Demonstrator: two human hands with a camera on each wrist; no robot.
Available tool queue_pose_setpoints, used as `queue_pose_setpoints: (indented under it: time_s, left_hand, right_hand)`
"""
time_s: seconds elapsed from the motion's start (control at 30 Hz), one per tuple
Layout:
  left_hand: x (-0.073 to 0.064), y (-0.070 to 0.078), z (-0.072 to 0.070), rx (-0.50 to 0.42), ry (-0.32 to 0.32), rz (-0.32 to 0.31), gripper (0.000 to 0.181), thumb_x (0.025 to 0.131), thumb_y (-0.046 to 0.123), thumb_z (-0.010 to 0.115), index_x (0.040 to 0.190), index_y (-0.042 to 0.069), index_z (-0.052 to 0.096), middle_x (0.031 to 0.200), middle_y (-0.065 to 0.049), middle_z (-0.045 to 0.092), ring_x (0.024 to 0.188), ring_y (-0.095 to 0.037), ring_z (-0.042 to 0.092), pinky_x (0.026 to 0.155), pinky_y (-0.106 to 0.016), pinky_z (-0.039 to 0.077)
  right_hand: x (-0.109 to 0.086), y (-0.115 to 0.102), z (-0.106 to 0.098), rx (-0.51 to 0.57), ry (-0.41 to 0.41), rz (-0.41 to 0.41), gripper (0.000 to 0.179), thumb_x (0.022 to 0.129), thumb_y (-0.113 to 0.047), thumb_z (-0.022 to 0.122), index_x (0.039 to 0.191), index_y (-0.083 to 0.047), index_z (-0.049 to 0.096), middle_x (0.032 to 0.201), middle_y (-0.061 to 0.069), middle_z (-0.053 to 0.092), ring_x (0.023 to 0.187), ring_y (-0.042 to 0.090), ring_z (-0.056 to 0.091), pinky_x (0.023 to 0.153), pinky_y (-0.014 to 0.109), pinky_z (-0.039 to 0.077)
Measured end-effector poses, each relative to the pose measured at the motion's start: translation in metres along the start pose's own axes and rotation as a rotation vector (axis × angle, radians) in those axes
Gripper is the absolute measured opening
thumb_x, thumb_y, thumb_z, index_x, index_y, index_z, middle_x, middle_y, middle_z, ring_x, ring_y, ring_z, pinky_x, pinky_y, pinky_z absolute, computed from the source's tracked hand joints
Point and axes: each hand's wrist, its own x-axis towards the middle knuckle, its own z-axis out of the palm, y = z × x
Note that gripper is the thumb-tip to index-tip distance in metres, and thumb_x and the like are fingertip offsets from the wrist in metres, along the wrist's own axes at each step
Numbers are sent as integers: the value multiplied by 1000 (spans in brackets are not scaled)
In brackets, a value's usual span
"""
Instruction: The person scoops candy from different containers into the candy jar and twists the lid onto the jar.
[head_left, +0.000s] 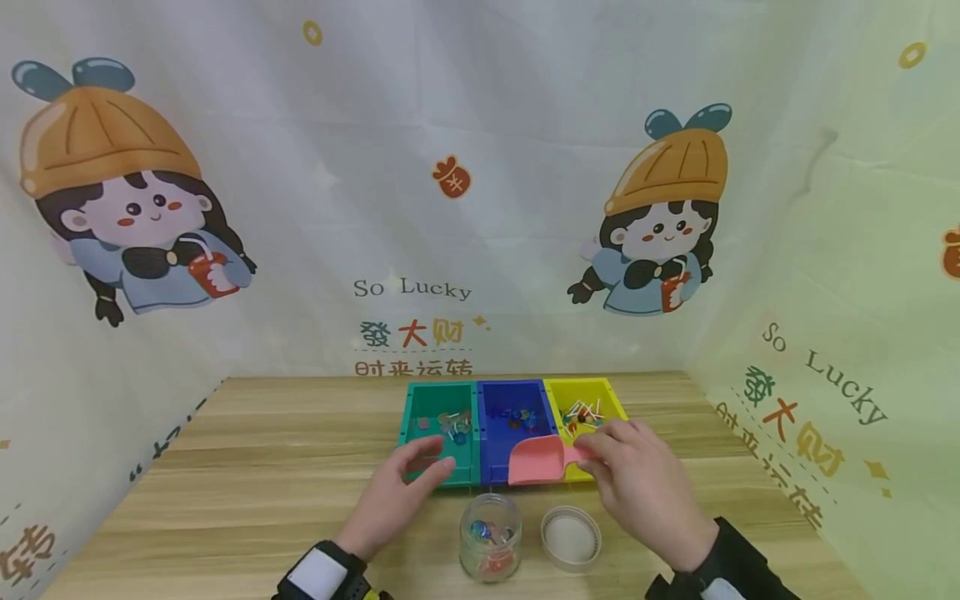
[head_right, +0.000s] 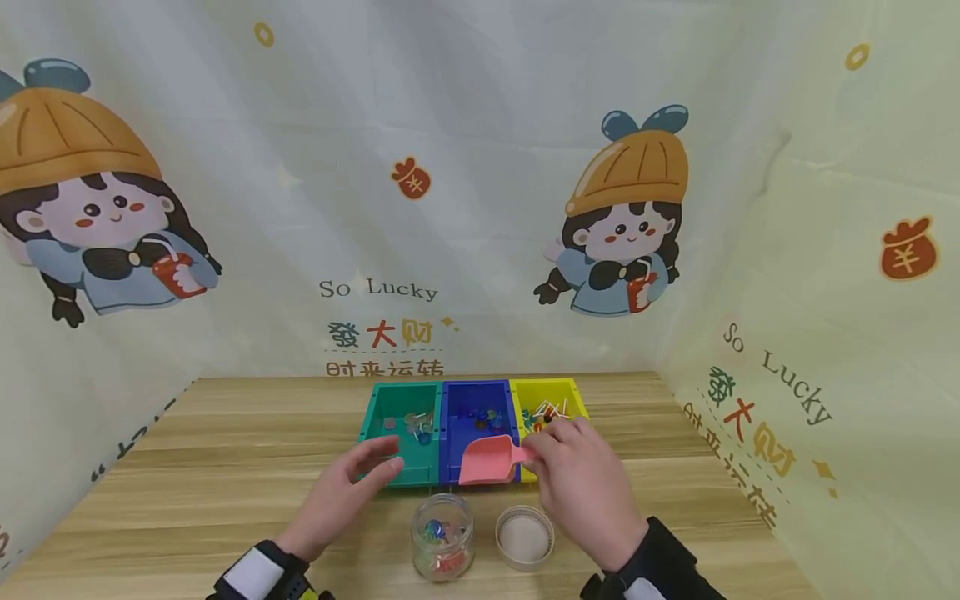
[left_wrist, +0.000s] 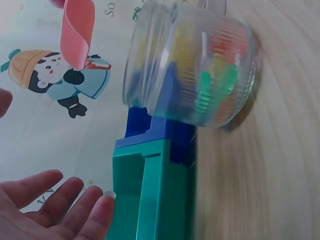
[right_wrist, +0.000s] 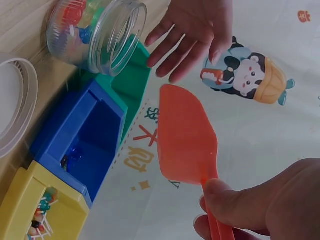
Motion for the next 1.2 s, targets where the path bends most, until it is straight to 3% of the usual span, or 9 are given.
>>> queue_pose_setpoints:
  time_s: [0.23, 0.6, 0.8, 1.1, 1.2]
  left_hand:
    - [10, -4, -13, 20, 117, -17, 54, 111, 46, 63, 152, 10, 63, 152, -13, 67, 135, -29, 64, 111, -54, 55]
    - [26, -11, -28, 1, 245, -82, 53, 114, 42, 56, 156, 9, 58, 157, -20, 59, 138, -36, 61, 112, -55, 54]
    - [37, -22, -29, 48, 264, -106, 53, 114, 37, 54, 157, 6, 56, 154, -24, 60, 136, -39, 61, 108, -55, 56]
    - [51, -41, -28, 215, 220, -43, 56, 116, 26, 52, 157, -12, 50, 132, -30, 72, 120, -40, 69, 101, -56, 58]
    - [54, -44, -27, 221, 201, -43, 55, 116, 26, 50, 155, -13, 51, 139, -33, 69, 129, -46, 67, 109, -60, 56]
  right_hand:
    - [3, 10, -1, 24, 42, 62, 20, 91, -13, 91, 109, -7, 84, 95, 3, 72, 91, 22, 62, 79, 39, 58]
    - [8, 27, 0, 54, 56, 180, 22, 95, -10, 86, 114, -1, 82, 102, 14, 75, 97, 34, 64, 87, 49, 59]
    - [9, 38, 1, 55, 27, 256, 23, 98, -12, 83, 117, 0, 81, 105, 16, 76, 97, 34, 63, 88, 51, 59]
    - [9, 57, 6, 21, 0, 294, 24, 98, -12, 82, 117, 3, 81, 101, 18, 76, 90, 33, 64, 82, 50, 55]
    - [9, 62, 8, 11, -33, 315, 25, 98, -13, 81, 116, 4, 81, 96, 17, 74, 85, 31, 61, 79, 48, 52]
